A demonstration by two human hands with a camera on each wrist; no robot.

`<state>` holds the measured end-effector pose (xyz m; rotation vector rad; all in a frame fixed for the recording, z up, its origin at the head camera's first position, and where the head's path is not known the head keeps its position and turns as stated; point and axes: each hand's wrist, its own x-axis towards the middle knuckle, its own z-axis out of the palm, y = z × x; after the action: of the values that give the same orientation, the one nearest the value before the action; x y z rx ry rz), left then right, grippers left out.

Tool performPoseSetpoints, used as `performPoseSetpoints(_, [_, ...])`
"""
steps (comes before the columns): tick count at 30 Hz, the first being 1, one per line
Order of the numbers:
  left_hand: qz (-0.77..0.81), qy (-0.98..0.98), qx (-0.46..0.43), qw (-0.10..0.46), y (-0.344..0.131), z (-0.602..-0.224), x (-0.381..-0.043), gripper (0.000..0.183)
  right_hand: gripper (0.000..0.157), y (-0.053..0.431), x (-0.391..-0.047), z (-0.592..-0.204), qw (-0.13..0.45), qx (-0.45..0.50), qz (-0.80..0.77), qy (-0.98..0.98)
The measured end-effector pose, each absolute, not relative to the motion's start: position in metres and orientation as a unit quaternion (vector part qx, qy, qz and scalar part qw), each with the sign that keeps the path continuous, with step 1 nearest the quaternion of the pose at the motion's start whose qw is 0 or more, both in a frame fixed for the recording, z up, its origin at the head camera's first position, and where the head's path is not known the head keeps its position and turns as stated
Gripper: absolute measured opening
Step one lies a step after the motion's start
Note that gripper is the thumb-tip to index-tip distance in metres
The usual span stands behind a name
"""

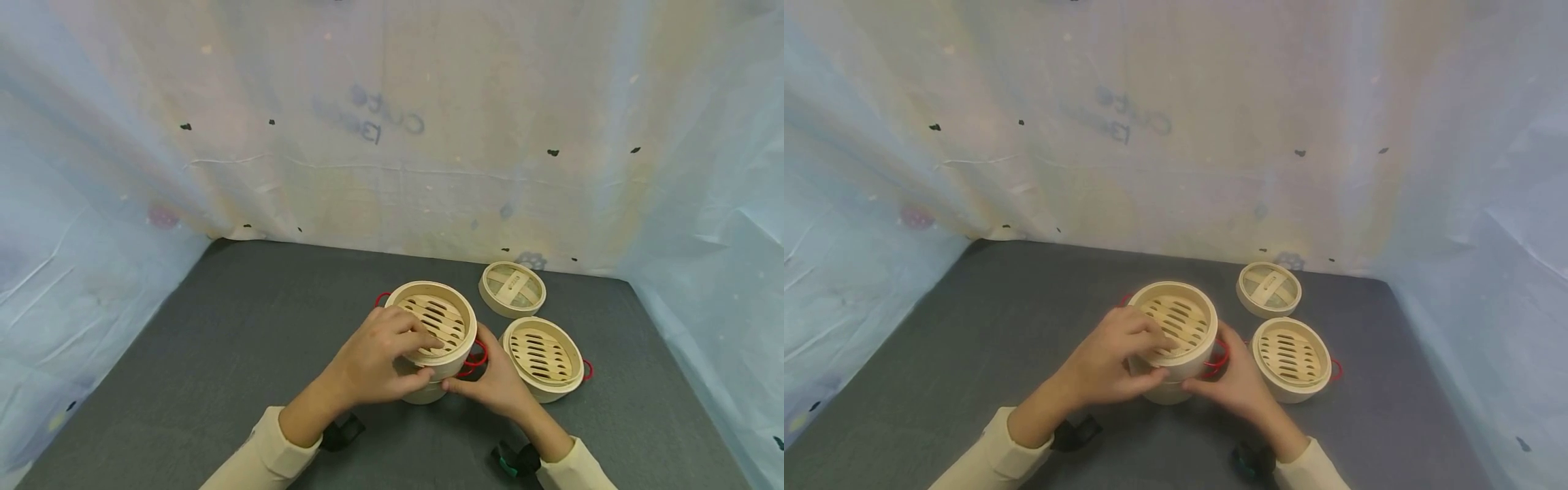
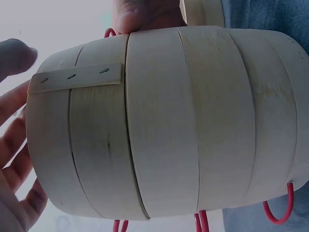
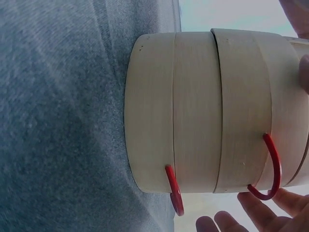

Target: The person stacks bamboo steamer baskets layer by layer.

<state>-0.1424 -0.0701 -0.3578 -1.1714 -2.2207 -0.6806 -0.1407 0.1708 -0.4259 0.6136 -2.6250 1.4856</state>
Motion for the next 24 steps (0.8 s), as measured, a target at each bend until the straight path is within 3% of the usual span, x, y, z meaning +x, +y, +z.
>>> performPoseSetpoints(5, [-0.296,-0.833,-0.374,0.281,-0.077,-0.358,-0.141,0.051,0.103,0.172,-0.139,-0.424,0.048,0.206,0.467,-0.859])
performPoseSetpoints(12, [-0.343,-0.870,-0.274,0.225,-0.088,-0.364,-0.141,0.093,0.105,0.176,-0.133,-0.418,0.079,0.222,0.441,-0.866])
performPoseSetpoints(24, [-0.391,-0.879,-0.225,0.155,-0.095,-0.380,-0.147,0.103,0.098,0.192,-0.119,-0.401,0.147,0.220,0.366,-0.892])
